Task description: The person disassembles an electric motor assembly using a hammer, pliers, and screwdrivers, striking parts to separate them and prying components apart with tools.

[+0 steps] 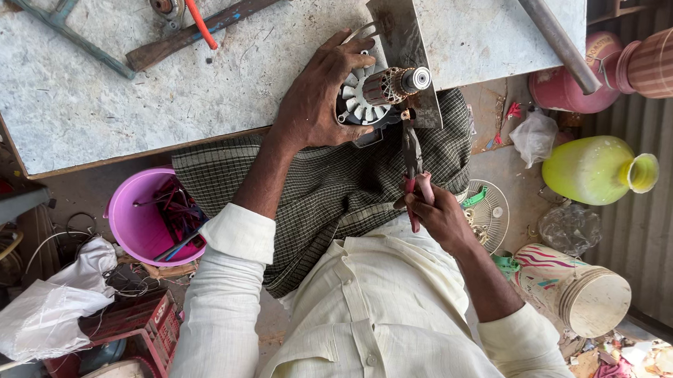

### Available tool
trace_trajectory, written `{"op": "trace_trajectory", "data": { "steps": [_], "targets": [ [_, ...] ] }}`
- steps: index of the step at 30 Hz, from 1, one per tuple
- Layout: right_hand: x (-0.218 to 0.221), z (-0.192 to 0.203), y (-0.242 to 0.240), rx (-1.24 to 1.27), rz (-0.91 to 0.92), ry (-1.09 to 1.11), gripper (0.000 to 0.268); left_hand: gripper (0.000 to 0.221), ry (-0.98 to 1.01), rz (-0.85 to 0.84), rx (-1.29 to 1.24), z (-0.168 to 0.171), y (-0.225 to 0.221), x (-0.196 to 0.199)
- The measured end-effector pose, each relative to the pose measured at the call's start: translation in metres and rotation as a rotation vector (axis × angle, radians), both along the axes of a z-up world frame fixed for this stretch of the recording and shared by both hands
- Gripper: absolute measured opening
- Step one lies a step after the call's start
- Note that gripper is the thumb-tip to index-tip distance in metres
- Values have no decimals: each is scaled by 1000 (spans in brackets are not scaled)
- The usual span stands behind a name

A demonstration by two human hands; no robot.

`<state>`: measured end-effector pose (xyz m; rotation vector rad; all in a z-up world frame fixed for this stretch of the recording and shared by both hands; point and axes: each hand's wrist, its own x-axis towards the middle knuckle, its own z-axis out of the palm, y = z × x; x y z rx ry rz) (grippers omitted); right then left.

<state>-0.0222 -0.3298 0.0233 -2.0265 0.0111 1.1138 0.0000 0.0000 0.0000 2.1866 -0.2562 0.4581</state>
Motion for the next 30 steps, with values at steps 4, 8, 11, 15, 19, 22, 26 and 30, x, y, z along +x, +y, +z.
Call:
{"op": "trace_trajectory", "data": {
  "steps": [4,8,11,15,19,22,26,30],
  "targets": [
    [-1,2,9,-118,39,35,30,104,-9,-2,6,0,0,-1],
    [-3,-1,18,32,-54,55,28,104,-6,-11,-7,2,1,2],
    [-7,4,19,33,-108,90,30,104,3,-11,0,2,1,1],
    [-2,20,16,54,-176,184,31,104,29,-7,23,5,0,0],
    [11,30,10,-9,-146,234,32,106,27,-16,-1,8,1,0],
    [18,29,5,-76,-81,134,32,106,50,12,32,9,1,0],
    [15,27,5,-61,-110,147,34,108,54,-1,12,6,1,-1],
    [14,31,11,-16,-141,124,33,110,37,-15,8,4,1,2]
  ]
}}
